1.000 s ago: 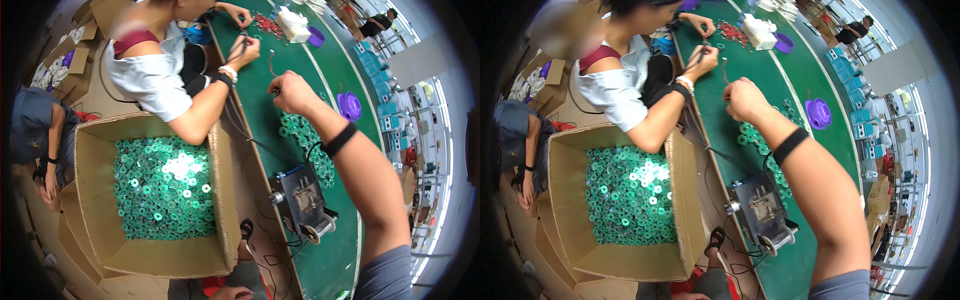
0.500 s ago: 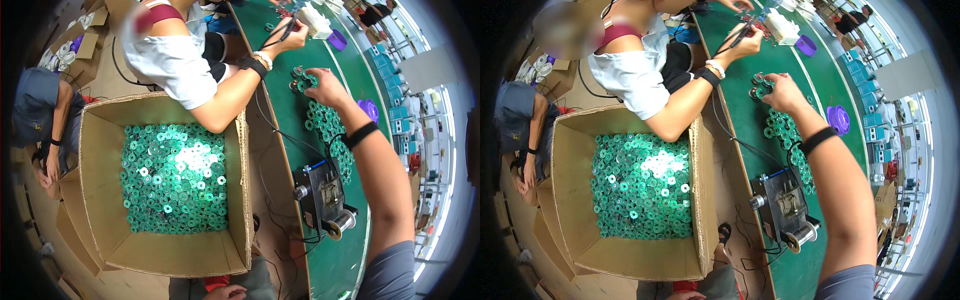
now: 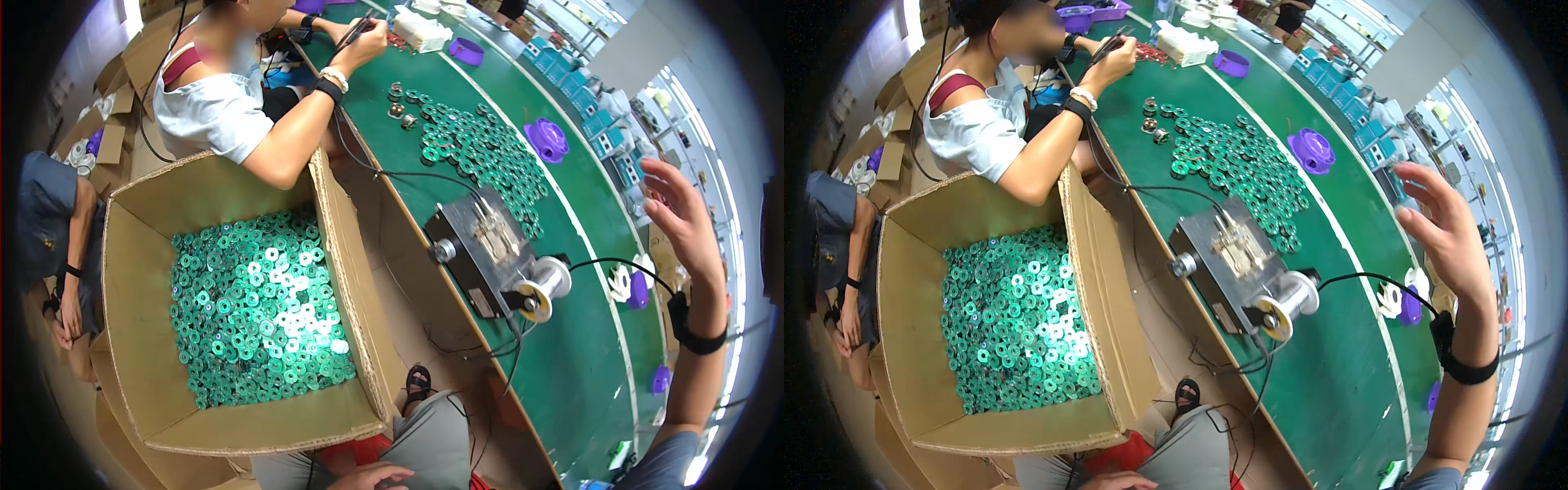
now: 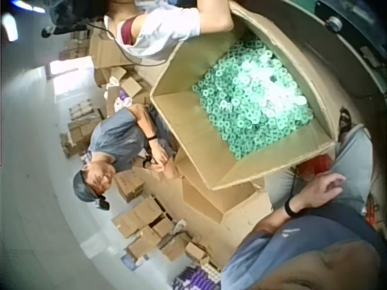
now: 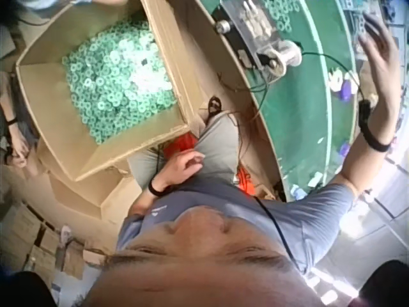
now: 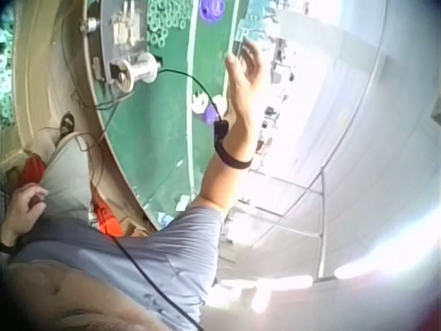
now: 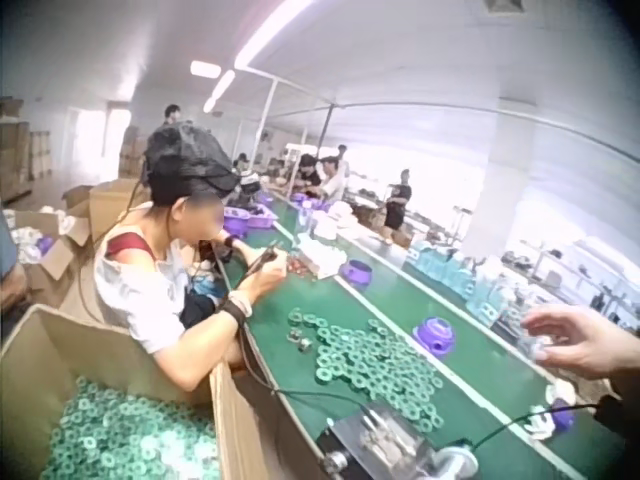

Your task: The person assembles and sorts small electronic modules, green plastic components, purple plastic housings, and wiring at a factory workbench and into cardboard boxes on the floor. The assembly involves using a small hand press and a soldering iron.

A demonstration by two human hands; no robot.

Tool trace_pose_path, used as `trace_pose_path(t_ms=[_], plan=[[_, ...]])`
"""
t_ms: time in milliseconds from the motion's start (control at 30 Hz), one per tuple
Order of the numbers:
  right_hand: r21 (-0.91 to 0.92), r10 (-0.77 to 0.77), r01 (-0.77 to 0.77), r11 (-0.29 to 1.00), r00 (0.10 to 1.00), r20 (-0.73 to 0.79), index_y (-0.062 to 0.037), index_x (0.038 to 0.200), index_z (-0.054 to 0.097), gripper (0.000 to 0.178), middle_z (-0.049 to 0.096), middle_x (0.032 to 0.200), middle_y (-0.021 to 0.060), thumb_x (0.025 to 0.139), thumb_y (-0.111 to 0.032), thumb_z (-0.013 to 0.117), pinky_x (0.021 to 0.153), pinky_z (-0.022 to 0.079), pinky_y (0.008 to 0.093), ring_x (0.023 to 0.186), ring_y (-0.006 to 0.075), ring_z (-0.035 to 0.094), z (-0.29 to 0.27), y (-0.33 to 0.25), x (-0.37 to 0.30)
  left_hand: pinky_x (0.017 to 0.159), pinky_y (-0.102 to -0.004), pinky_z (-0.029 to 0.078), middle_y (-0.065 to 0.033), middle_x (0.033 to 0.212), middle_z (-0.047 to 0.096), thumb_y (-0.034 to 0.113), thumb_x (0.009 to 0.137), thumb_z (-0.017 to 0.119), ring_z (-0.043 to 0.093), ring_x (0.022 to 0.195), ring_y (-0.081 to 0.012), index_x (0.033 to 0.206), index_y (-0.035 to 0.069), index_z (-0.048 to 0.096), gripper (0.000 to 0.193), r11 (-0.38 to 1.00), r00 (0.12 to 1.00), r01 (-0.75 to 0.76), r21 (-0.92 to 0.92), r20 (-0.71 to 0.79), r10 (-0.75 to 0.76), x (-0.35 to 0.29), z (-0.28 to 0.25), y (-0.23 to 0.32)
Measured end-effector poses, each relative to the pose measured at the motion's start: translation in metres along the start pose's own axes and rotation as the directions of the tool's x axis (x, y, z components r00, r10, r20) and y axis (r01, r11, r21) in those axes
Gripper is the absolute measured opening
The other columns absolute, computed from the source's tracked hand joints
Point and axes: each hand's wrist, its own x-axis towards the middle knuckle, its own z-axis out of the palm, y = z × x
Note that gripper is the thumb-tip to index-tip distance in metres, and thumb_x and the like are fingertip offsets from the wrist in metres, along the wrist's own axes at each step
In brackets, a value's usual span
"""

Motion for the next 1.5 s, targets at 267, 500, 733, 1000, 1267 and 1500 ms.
trace_pose_path(t_ms=[267,500,733,1000,1267,1500], plan=[[-0.118,0.090,-0.132,0.984,0.948,-0.307,-0.0084,0.138,0.053,0.049,0.054,0.138,0.0106,0.091,-0.012,0.066,0.106,0.044,0.0408,0.132,0.0288,0.049,0.002,0.028,-0.191,0.083,-0.0303,0.055,-0.0122,0.112,0.068,0.000,0.083,0.070,0.069,0.096,-0.0206,0.116,0.002,0.066,0.033,0.914,0.904,-0.336,0.227,-0.194,0.381,-0.026,0.028,-0.021],[-0.088,0.115,-0.177,0.980,0.872,-0.475,-0.0091,0.136,0.055,0.048,0.059,0.131,0.0105,0.091,-0.015,0.068,0.103,0.046,0.0404,0.124,0.0266,0.055,-0.023,0.017,-0.318,0.089,-0.0340,0.053,-0.0142,0.107,0.068,-0.005,0.082,0.060,0.067,0.096,-0.0217,0.111,-0.001,0.064,0.030,0.844,0.643,-0.424,0.328,-0.548,0.535,-0.124,0.048,-0.033],[-0.120,-0.046,-0.041,0.992,0.765,-0.643,-0.0050,0.136,0.055,0.045,0.062,0.128,0.0135,0.093,-0.013,0.063,0.103,0.045,0.0364,0.122,0.0253,0.056,-0.118,-0.041,-0.386,0.098,-0.0358,0.048,-0.0142,0.116,0.064,-0.001,0.089,0.056,0.062,0.104,-0.0216,0.120,-0.004,0.058,0.031,0.786,0.489,-0.512,0.346,-0.635,0.598,-0.208,0.058,-0.043],[-0.212,-0.146,0.031,0.977,0.818,-0.556,-0.0015,0.122,0.063,0.039,0.067,0.113,0.0121,0.084,-0.012,0.069,0.095,0.050,0.0357,0.108,0.0238,0.064,-0.094,-0.103,-0.452,0.098,-0.0318,0.049,-0.0102,0.119,0.066,-0.002,0.097,0.055,0.062,0.109,-0.0182,0.125,-0.001,0.060,0.028,0.772,0.502,-0.504,0.387,-0.597,0.626,-0.196,0.083,-0.013],[-0.021,-0.127,0.133,0.991,0.871,-0.475,-0.0027,0.114,0.065,0.035,0.068,0.104,0.0160,0.082,-0.015,0.073,0.090,0.052,0.0397,0.098,0.0334,0.065,0.010,-0.063,-0.442,0.099,-0.0332,0.047,-0.0095,0.122,0.064,0.000,0.096,0.055,0.060,0.112,-0.0188,0.122,-0.001,0.061,0.026,0.724,0.458,-0.436,0.534,-0.561,0.690,-0.189,0.081,0.009],[-0.258,-0.057,-0.061,0.964,0.903,-0.426,-0.0082,0.135,0.053,0.062,0.046,0.140,0.0204,0.082,-0.031,0.075,0.110,0.036,0.0525,0.131,0.0408,0.044,0.165,0.070,-0.386,0.103,-0.0377,0.043,-0.0150,0.123,0.063,0.003,0.093,0.059,0.058,0.117,-0.0281,0.122,-0.002,0.061,0.029,0.638,0.434,-0.118,0.761,-0.539,0.722,-0.159,0.043,0.014]])
